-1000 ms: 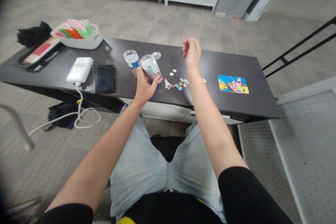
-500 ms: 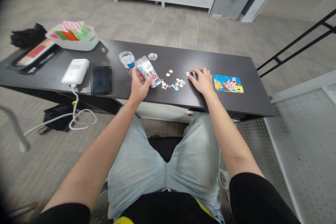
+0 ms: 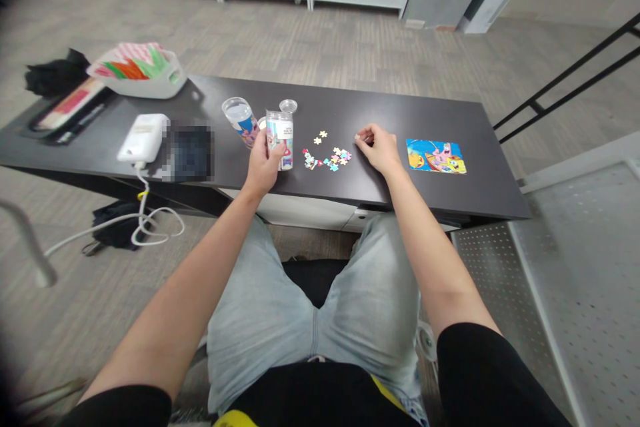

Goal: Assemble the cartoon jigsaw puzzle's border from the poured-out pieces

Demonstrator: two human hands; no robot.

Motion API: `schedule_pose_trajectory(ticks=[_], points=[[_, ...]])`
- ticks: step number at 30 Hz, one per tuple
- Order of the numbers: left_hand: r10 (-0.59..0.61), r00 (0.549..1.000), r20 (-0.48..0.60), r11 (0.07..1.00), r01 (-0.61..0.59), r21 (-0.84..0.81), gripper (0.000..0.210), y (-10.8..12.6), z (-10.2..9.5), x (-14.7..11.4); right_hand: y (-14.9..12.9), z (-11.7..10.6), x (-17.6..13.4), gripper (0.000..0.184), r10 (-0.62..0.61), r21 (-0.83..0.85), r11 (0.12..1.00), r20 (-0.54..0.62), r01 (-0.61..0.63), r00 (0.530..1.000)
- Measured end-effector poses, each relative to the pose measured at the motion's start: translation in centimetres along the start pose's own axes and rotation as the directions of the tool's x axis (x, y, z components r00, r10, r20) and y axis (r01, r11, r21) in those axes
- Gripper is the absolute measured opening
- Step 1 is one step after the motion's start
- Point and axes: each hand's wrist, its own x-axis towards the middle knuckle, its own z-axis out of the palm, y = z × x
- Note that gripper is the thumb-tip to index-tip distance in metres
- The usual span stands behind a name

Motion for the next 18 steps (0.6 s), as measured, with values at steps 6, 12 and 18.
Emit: schedule_pose_trajectory(ticks=[6, 12, 18], points=[[0.108, 0.993, 0.056, 0.988, -0.114, 0.102, 0.072, 0.8, -0.1, -0.3, -3.8, 0.6, 2.1, 0.033, -0.064, 0.424, 0.893, -0.209, 0.149, 0.976], [0.089, 0.992, 0.092, 0.987, -0.1, 0.127, 0.077, 1.0, -0.1, -0.4, -12.4, 1.4, 2.3, 0.056, -0.297, 0.482, 0.829, -0.049, 0.283, 0.954], [0.147, 0.989, 0.007, 0.983, -0.146, 0.108, 0.075, -0.6, 0.3, -0.3, -10.5, 2.3, 2.8, 0.018, -0.212, 0.341, 0.914, -0.064, 0.221, 0.975]])
